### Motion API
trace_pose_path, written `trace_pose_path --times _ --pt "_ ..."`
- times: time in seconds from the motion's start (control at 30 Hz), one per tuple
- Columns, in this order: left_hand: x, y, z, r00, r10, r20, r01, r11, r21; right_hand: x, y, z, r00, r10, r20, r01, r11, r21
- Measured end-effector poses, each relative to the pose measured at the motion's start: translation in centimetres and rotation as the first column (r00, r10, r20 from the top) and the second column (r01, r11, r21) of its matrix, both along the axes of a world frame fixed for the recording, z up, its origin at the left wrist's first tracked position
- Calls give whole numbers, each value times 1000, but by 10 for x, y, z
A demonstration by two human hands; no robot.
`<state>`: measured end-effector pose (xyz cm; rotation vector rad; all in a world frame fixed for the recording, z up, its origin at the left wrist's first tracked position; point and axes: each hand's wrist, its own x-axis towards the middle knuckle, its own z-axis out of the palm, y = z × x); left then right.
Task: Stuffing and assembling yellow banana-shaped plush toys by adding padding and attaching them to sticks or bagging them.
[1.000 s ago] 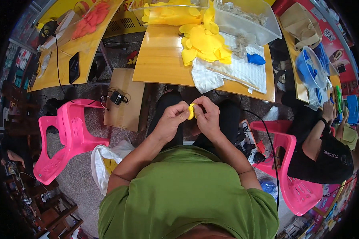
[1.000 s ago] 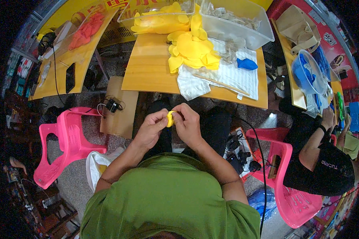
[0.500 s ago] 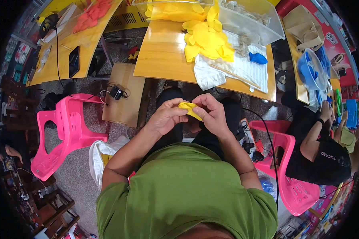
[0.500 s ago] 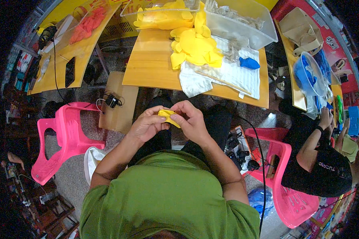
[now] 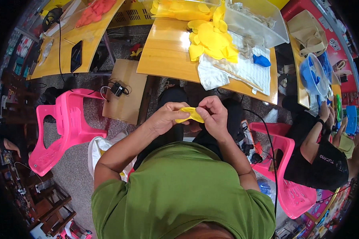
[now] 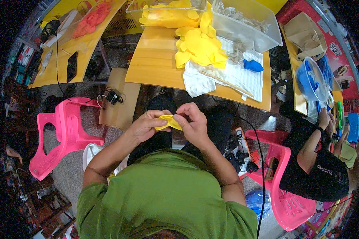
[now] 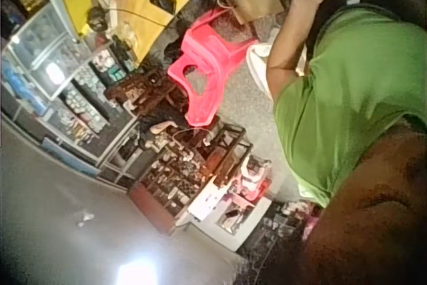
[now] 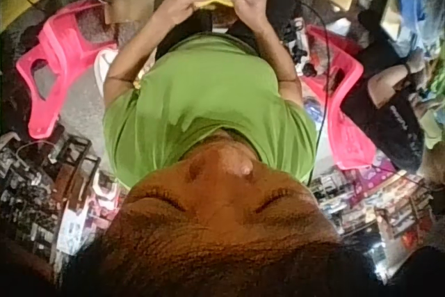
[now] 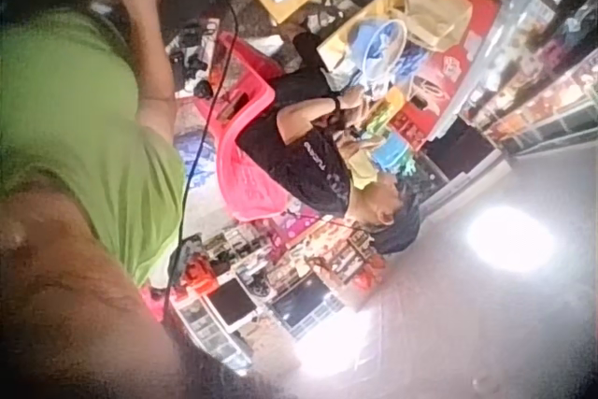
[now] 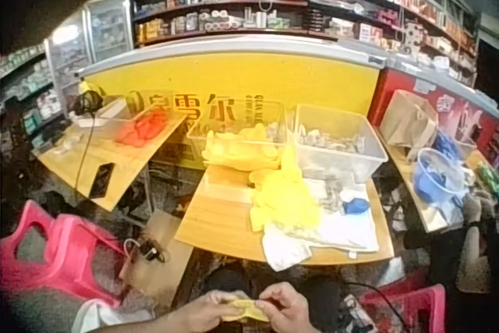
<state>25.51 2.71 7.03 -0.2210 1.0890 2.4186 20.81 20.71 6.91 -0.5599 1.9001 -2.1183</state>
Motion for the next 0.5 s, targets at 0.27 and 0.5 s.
trace_pose_path --times 0.27,0.5 --pt "-2 -2 7 956 156 -250 -229 928 -295 -2 8 -3 967 -2 -253 40 989 144" --pt "2 9 5 816 459 -352 -565 764 -313 5 3 -7 997 -48 -66 54 993 102"
